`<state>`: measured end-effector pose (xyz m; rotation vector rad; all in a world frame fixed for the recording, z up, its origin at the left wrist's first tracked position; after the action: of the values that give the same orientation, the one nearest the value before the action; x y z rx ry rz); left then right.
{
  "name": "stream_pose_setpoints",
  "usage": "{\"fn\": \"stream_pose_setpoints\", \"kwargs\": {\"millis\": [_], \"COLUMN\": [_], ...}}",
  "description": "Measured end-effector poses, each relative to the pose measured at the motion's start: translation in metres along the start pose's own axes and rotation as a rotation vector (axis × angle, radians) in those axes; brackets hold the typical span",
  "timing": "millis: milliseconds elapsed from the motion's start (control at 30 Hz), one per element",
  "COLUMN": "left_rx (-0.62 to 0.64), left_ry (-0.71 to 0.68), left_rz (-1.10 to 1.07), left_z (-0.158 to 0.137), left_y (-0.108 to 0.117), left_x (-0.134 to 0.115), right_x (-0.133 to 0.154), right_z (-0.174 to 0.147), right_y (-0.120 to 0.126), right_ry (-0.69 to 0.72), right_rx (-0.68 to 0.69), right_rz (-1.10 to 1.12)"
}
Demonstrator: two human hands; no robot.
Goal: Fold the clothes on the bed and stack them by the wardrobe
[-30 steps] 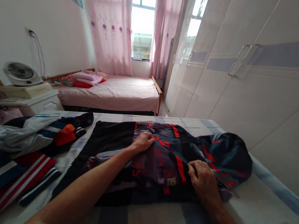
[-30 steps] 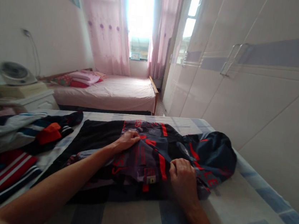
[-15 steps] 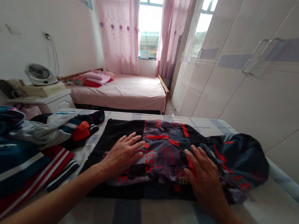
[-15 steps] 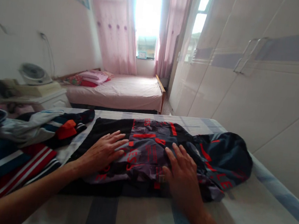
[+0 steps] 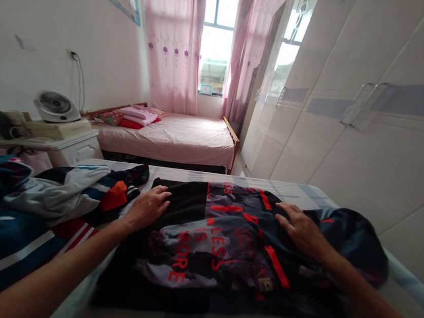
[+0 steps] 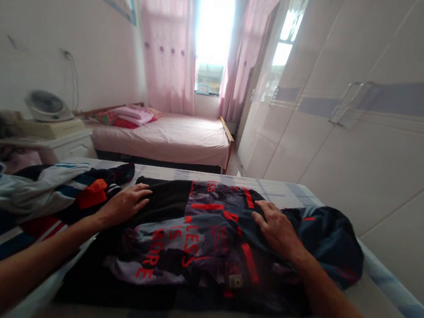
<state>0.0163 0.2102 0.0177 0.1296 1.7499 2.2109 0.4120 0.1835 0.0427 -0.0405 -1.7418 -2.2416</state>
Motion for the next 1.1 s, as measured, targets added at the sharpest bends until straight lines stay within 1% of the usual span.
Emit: {"fn": "stream_pose_setpoints", "kwargs": {"millis": [67, 133, 233, 333, 433, 533, 633, 733, 800, 867, 933, 967, 1033, 1100], "left_rx": [0.019, 0.056, 0.143, 0.241, 0.295, 0.301, 0.242, 0.100, -0.005, -0.091, -0.159, -0.181, -0.177, -0.090], "left_ry": [0.030, 0.046, 0.054, 0.075, 0.100, 0.095, 0.080, 0.069, 0.068, 0.063, 0.019, -0.014, -0.078, -0.104], "left_rz": [0.019, 0.035, 0.045, 0.043, 0.042, 0.043, 0.042, 0.040, 0.036, 0.032, 0.038, 0.047, 0.066, 0.073], "left_z": [0.026, 0.048, 0.073, 0.087, 0.096, 0.100, 0.098, 0.088, 0.073, 0.049, 0.018, 0.001, -0.032, -0.058], "left_y": [-0.002, -0.009, -0.025, -0.041, -0.049, -0.049, -0.037, -0.009, 0.015, 0.037, 0.051, 0.054, 0.048, 0.031], "left_x": [0.017, 0.031, 0.046, 0.060, 0.071, 0.075, 0.071, 0.062, 0.055, 0.048, 0.038, 0.033, 0.024, 0.017], "right_x": [-0.031, -0.055, -0.075, -0.080, -0.081, -0.081, -0.077, -0.066, -0.059, -0.052, -0.048, -0.048, -0.052, -0.057], "right_z": [0.035, 0.064, 0.096, 0.116, 0.126, 0.133, 0.133, 0.123, 0.107, 0.082, 0.051, 0.035, 0.005, -0.019], "right_y": [-0.011, -0.026, -0.048, -0.066, -0.075, -0.077, -0.066, -0.038, -0.013, 0.011, 0.027, 0.030, 0.024, 0.008], "right_ry": [-0.101, -0.177, -0.237, -0.247, -0.248, -0.250, -0.240, -0.224, -0.213, -0.191, -0.162, -0.153, -0.155, -0.160], "right_rx": [0.018, 0.032, 0.049, 0.084, 0.105, 0.104, 0.058, -0.051, -0.125, -0.201, -0.250, -0.255, -0.219, -0.161], "right_rz": [-0.062, -0.093, -0.109, -0.103, -0.091, -0.072, -0.040, -0.009, 0.007, 0.041, 0.097, 0.124, 0.157, 0.167]}}
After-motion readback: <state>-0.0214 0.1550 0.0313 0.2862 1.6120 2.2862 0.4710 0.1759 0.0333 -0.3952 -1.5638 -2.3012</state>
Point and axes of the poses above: each hand's wrist, its own z-axis towards the middle knuckle, its own y-axis out of the back of the hand, x = y × z, the point moved 9 cm from there along z, towards the middle knuckle, and after that the axes turned 2 degrees about -z, right-handed, at the moved point
